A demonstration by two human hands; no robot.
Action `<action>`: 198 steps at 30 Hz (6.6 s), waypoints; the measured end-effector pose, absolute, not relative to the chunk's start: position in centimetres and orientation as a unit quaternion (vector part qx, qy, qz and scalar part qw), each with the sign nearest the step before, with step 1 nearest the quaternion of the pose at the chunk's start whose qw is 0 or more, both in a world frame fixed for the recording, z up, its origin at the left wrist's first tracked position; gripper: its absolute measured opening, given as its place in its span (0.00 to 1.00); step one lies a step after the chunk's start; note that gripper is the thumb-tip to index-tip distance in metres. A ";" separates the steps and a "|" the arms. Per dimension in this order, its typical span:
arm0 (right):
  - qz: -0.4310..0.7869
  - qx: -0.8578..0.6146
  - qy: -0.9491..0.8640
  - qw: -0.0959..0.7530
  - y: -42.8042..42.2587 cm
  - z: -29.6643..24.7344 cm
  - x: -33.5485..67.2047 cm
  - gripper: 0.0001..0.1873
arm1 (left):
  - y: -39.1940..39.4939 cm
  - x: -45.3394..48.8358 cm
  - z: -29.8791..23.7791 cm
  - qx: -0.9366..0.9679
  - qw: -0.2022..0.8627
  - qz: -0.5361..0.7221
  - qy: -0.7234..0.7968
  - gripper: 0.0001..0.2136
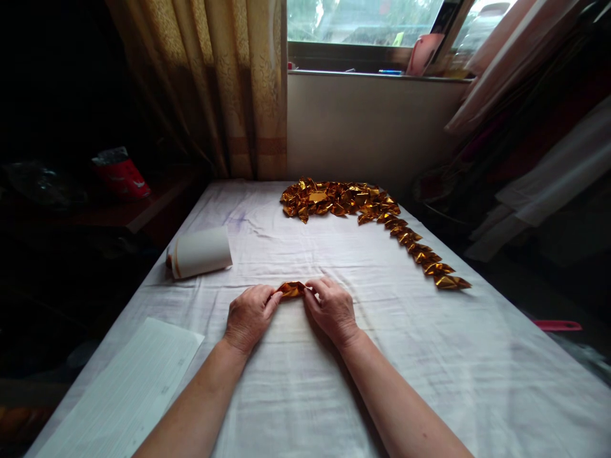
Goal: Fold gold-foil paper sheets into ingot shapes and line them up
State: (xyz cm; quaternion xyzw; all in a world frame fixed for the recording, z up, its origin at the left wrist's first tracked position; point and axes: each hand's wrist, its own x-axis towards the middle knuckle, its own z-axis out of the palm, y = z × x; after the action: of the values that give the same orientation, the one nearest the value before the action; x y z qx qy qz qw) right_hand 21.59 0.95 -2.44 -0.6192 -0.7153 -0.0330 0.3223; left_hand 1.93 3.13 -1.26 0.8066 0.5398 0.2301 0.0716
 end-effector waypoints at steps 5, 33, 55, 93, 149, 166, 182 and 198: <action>-0.047 -0.613 -0.729 0.302 1.2 -2.5 21.6 0.07 | 3.1 1.8 -1.2 0.808 0.080 0.236 0.534 0.12; -0.107 -0.872 -0.477 0.020 15.3 2.8 40.4 0.17 | 3.6 1.3 -2.3 0.813 0.044 0.293 0.501 0.17; -0.077 -0.878 -0.472 0.012 18.2 2.6 42.1 0.17 | 3.7 1.2 -2.4 0.822 0.011 0.326 0.467 0.15; -0.020 -0.849 -0.528 0.007 15.8 -0.4 38.5 0.22 | 3.8 1.1 -2.3 0.817 0.021 0.318 0.480 0.17; 0.159 -0.634 -0.708 0.267 10.7 0.5 11.2 0.16 | 9.6 -8.9 -4.9 0.593 -0.091 0.459 0.655 0.29; 0.288 -0.658 -0.627 0.304 14.6 -0.1 6.2 0.08 | 9.6 -8.7 -5.5 0.573 -0.066 0.491 0.653 0.26; -0.088 -0.540 -0.708 0.446 8.0 3.1 20.2 0.10 | 9.1 -7.6 -4.4 0.614 -0.121 0.465 0.626 0.24; -0.107 -0.454 -0.815 0.345 1.4 -0.2 19.8 0.09 | 5.6 -1.9 -2.4 0.834 -0.112 0.335 0.423 0.17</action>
State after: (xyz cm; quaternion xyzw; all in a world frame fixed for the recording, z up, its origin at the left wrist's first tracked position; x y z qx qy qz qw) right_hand 19.83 1.44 -0.17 -0.4537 -0.8146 -0.1067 0.3451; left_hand -1.93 5.59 -2.38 0.8343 0.4235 0.3348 -0.1118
